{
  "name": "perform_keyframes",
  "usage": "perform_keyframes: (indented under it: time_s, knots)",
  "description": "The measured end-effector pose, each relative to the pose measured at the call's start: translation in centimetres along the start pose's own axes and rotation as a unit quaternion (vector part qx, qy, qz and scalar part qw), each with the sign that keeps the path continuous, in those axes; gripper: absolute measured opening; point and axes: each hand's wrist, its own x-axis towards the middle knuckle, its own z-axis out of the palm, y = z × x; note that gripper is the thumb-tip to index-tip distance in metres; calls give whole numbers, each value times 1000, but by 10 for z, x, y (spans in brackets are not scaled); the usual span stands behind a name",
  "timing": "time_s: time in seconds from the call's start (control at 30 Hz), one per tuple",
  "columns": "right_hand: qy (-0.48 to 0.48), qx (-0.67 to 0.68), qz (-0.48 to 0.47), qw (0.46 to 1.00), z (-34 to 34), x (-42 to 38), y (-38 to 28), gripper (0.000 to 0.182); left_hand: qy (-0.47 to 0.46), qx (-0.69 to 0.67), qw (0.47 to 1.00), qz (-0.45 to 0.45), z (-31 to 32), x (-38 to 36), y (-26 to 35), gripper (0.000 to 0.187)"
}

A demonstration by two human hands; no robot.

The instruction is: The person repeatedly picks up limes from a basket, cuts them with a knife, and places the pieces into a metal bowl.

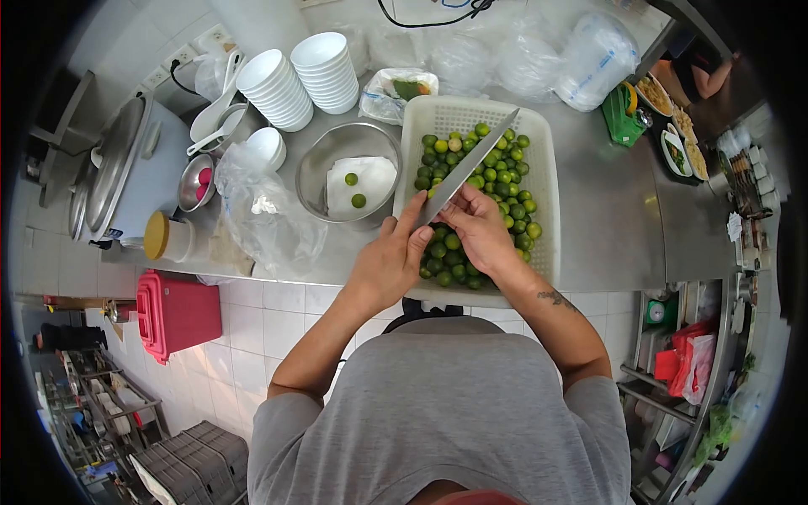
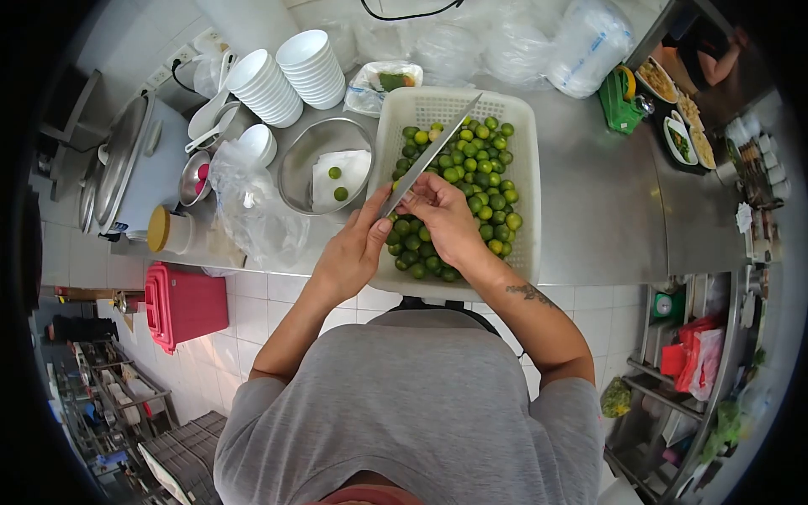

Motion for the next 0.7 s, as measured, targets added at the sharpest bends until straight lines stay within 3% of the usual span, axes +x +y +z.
perform_keyframes:
  time_s: [0.23, 0.33, 0.43, 0.53, 0.57, 0.67, 0.7]
  knots:
    - [-12, -60, 48, 997, 5, -7, 8, 20, 30, -62, 998, -7, 4, 5, -5, 44]
    - [-73, -22, 54, 996, 4, -2, 6, 23, 40, -81, 996, -1, 2, 5, -9, 42]
    - [-103, -169, 71, 978, -3, 6, -27, 27, 63, -95, 994, -4, -10, 7, -15, 45]
    - [-49, -456, -64, 886, -63, 31, -58, 24, 97, -120, 986, -70, -32, 7, -17, 52]
    - [-13, -533, -31, 845, -72, 30, -66, 22, 117, -124, 982, -84, -37, 8, -24, 54]
    - [-79, -708, -32, 701, -93, 27, -51, 24, 160, -117, 975, -100, -44, 11, -40, 60]
    - [-85, -696, 0, 713, -87, 27, -51, 25, 165, -123, 974, -98, -44, 12, -40, 61]
